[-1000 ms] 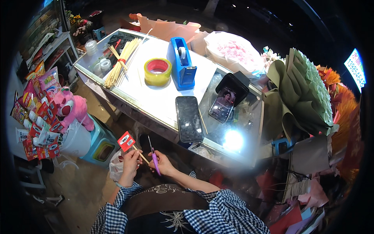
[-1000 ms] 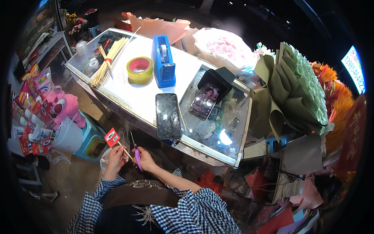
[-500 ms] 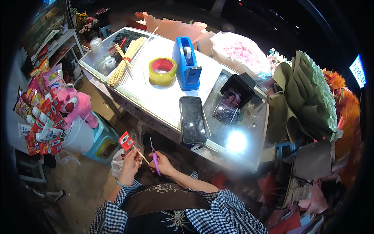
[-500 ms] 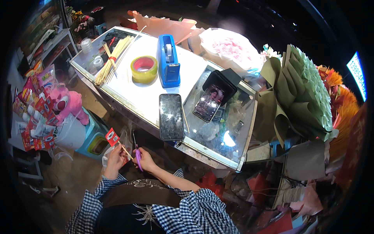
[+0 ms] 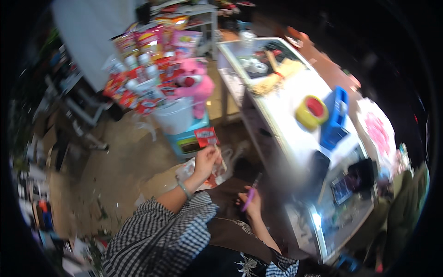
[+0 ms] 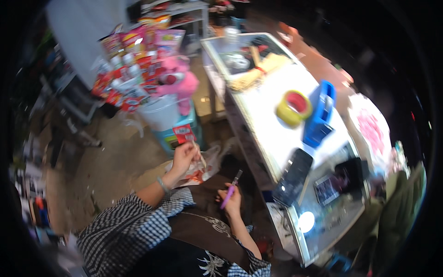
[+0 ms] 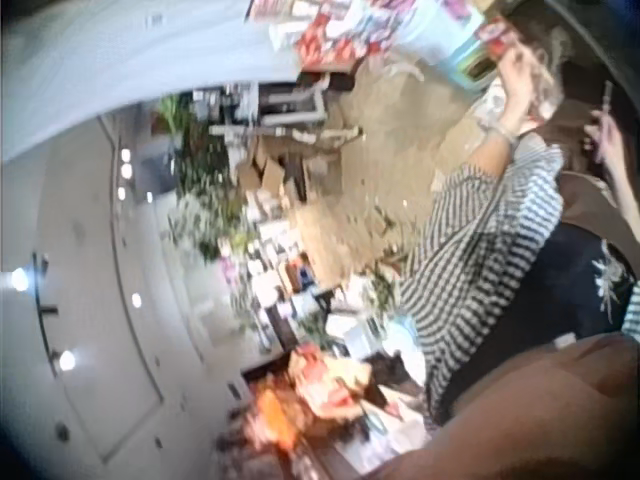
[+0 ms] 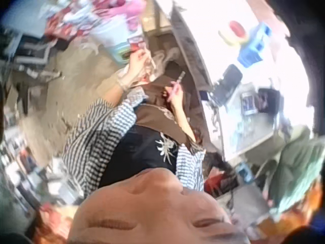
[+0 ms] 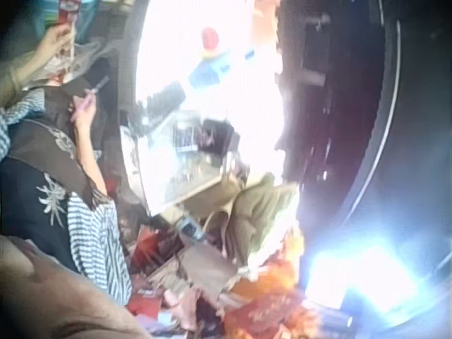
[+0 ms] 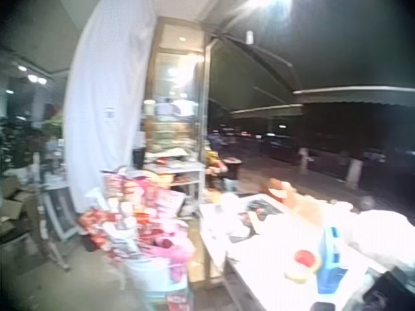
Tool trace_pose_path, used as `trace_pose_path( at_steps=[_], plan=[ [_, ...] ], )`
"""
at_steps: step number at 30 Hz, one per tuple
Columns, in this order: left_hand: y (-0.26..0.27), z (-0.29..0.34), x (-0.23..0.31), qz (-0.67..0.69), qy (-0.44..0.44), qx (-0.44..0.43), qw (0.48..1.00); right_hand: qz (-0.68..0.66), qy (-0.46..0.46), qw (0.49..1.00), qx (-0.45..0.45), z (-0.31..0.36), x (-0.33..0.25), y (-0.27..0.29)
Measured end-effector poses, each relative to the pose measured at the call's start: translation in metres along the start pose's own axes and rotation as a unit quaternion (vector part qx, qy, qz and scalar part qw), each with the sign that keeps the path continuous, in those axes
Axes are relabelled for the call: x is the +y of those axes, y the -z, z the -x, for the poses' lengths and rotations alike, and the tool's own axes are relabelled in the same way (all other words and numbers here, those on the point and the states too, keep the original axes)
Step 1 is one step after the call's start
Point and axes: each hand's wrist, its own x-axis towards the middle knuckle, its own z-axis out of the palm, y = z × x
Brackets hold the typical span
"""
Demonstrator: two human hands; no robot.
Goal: The person assembles small red rectangular packets onto wooden sticks using tape and scissors. They repeatedly pick up packets, attach them to sticks, and trim excess material, then place the finished items into a plastic bag.
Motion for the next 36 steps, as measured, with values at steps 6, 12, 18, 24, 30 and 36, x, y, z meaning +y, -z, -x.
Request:
trace_pose_path(
  at_steps=[6,12,18,24,30,36],
  plan=[
    [0.117,-0.087,0.076,-0.118,-0.274,0.284,0.911,0.037,0.004,0.999,-0.017,0.001,0.002,0.004],
    [0.149,-0.119,0.081,-0.203,-0.329,0.362,0.849,0.037,0.019,0.998,-0.05,0.0,0.0,0.005],
    [0.17,-0.135,0.05,-0.35,-0.302,0.345,0.817,0.032,0.025,0.997,-0.062,0.001,0.002,0.009],
    [0.166,-0.138,0.049,-0.324,-0.256,0.361,0.836,0.036,0.028,0.997,-0.064,0.0,0.003,0.01],
    [0.162,-0.135,0.061,-0.331,-0.254,0.346,0.84,0.023,0.025,0.997,-0.065,0.002,0.002,0.009],
    [0.161,-0.133,0.061,-0.271,-0.228,0.333,0.874,0.028,0.023,0.997,-0.063,0.002,0.002,0.01]
  ],
)
